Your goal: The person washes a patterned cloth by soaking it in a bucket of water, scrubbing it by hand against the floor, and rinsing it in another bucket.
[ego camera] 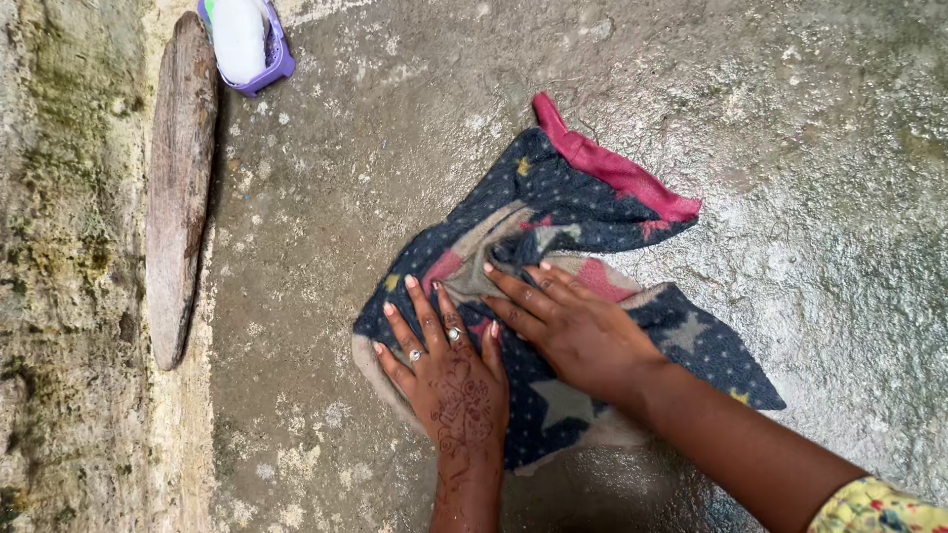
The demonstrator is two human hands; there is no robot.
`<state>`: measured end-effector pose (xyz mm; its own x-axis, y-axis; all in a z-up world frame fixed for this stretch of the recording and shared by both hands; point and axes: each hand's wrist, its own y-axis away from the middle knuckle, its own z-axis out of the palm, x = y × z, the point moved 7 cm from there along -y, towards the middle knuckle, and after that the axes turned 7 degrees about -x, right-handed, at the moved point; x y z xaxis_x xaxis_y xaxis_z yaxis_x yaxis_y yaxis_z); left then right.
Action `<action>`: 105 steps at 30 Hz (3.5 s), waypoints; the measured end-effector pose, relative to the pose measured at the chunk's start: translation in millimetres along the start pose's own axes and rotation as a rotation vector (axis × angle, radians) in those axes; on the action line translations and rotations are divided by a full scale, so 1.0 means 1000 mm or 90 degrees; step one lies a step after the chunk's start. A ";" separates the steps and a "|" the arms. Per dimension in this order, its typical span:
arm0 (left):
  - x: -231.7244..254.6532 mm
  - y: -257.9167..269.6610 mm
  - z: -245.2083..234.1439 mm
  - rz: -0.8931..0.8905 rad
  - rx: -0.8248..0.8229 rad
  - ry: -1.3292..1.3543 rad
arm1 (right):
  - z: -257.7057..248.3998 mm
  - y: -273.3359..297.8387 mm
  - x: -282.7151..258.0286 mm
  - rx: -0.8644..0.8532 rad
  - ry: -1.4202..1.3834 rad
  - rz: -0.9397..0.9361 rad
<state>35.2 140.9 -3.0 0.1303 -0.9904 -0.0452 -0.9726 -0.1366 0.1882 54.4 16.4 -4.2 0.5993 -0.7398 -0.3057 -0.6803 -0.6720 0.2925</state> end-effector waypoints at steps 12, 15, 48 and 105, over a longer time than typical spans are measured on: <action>0.064 -0.098 -0.015 0.029 0.064 0.077 | -0.040 -0.022 0.091 0.184 0.069 0.128; 0.089 -0.117 -0.016 0.057 0.047 0.058 | -0.051 -0.011 0.112 0.231 0.080 0.197; 0.155 -0.021 -0.028 0.281 0.038 0.178 | -0.013 0.134 0.091 0.177 0.064 0.384; 0.129 -0.143 -0.017 0.226 -0.020 0.175 | -0.055 0.022 0.124 0.193 0.095 0.231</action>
<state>194.1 32.8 -18.6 -0.1597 -0.9441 0.2885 -0.9605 0.2161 0.1754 137.0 -91.9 14.3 0.3393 -0.9360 -0.0938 -0.9352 -0.3464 0.0735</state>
